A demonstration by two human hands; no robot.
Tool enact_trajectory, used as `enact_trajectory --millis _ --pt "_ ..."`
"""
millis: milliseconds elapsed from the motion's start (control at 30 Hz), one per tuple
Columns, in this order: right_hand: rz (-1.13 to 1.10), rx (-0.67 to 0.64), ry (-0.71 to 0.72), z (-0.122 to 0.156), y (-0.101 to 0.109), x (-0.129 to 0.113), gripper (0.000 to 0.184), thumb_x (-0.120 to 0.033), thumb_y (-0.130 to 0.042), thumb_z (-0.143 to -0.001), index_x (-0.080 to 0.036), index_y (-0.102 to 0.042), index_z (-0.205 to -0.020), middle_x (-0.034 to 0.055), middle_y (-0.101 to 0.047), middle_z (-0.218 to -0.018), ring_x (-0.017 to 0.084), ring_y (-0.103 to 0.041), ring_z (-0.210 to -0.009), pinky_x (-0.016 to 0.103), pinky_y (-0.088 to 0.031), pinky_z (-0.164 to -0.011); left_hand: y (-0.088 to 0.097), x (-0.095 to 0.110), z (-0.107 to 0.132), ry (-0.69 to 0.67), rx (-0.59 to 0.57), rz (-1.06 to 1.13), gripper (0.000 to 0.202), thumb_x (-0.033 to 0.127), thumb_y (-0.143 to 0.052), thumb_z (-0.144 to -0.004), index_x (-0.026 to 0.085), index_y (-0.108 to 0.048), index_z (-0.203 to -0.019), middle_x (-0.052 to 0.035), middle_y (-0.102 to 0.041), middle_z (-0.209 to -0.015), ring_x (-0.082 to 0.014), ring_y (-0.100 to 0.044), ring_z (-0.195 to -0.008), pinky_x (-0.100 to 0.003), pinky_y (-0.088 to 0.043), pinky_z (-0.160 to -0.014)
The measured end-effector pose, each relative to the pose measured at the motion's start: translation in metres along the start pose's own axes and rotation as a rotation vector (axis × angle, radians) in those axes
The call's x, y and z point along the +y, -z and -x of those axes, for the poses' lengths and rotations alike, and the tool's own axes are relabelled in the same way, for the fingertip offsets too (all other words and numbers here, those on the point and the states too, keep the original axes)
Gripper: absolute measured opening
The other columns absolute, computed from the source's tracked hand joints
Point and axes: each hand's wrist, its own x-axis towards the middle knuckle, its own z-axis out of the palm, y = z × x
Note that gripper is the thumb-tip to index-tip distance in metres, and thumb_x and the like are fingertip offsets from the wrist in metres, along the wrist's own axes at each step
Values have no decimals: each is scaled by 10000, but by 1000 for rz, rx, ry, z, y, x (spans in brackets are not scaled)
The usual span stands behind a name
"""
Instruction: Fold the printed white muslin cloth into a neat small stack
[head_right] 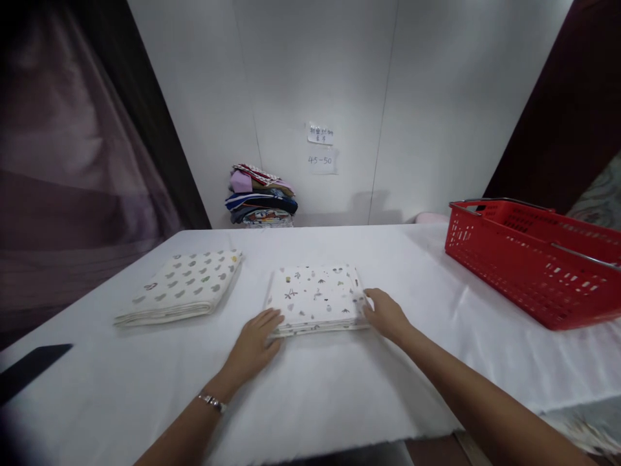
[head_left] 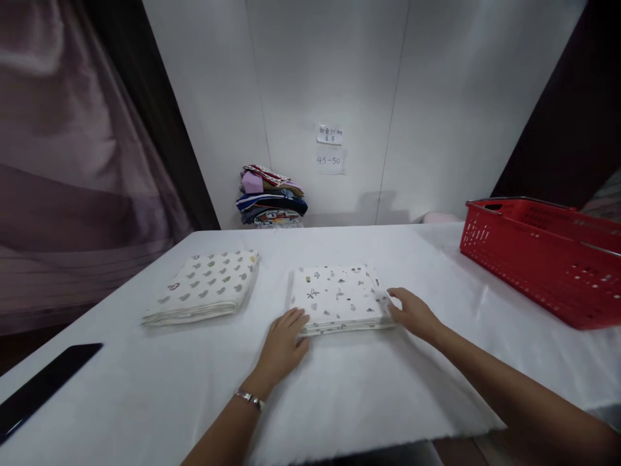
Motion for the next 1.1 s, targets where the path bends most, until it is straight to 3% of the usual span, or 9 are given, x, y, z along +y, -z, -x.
enact_trajectory --millis 100,200,367,467,600,700,800,867,1100 --pt "15 50 286 -6 -8 -21 433 -384 -436 -850 -207 -493 -1241 80 -412 -1382 245 -345 -1286 387 -304 -1053 10 11 -19 70 31 17 360 419 -430 -861 238 -586 -1129 -51 -577 -1229 -234 -468 -1193 -478 -305 -1049" --pt "57 24 395 -27 -21 -36 515 -444 -390 -880 -211 -398 -1339 67 -272 -1468 236 -178 -1364 402 -226 -1090 11 19 -43 76 40 -17 378 403 -374 -889 237 -549 -1180 -47 -488 -1334 -225 -359 -1285 -463 -225 -1088" --pt "301 -176 200 -65 -45 -21 613 -521 -325 -883 -177 -313 -1390 109 -196 -1490 273 -106 -1375 493 -161 -1078 -14 17 -52 173 -161 -66 533 443 -390 -861 191 -398 -1331 -91 -297 -1456 -255 -185 -1367 -479 -184 -1093" --pt "363 -160 214 -70 -55 -4 600 -536 -286 -890 -192 -326 -1381 92 -198 -1491 267 -114 -1375 504 -157 -1072 -24 13 -44 196 -194 -34 545 450 -324 -880 211 -342 -1369 -62 -245 -1479 -234 -137 -1380 -482 -154 -1103" --pt "412 -131 241 -68 -55 -6 591 -521 -298 -892 -174 -356 -1367 104 -232 -1478 276 -150 -1366 521 -144 -1067 -17 11 -48 239 -235 50 540 471 -368 -858 243 -376 -1347 -58 -255 -1474 -253 -144 -1378 -526 -167 -1084" --pt "437 -95 260 -76 -51 -21 626 -534 -310 -885 -145 -353 -1374 127 -234 -1474 282 -153 -1364 505 -123 -1077 -6 9 -67 277 -205 65 503 483 -397 -846 240 -456 -1282 -81 -322 -1445 -270 -206 -1360 -549 -173 -1071" --pt "422 -49 307 -93 -52 -31 661 -555 -268 -891 -139 -302 -1403 118 -185 -1489 265 -104 -1375 469 -94 -1094 -5 6 -87 281 -125 6 549 499 -399 -842 196 -437 -1299 -99 -258 -1471 -277 -152 -1373 -547 -125 -1082" --pt "404 -65 299 -103 -57 -30 666 -562 -247 -893 -140 -300 -1405 116 -194 -1488 264 -106 -1375 463 -102 -1094 -12 2 -94 296 -135 -15 585 496 -395 -842 183 -388 -1336 -101 -212 -1486 -277 -116 -1380 -547 -128 -1080" --pt "394 -84 276 -110 -74 -16 664 -566 -245 -889 -135 -344 -1384 121 -231 -1476 279 -132 -1369 473 -103 -1086 -37 -9 -86 330 -121 62 566 491 -338 -871 238 -324 -1377 -64 -212 -1491 -253 -102 -1385 -499 -199 -1075"
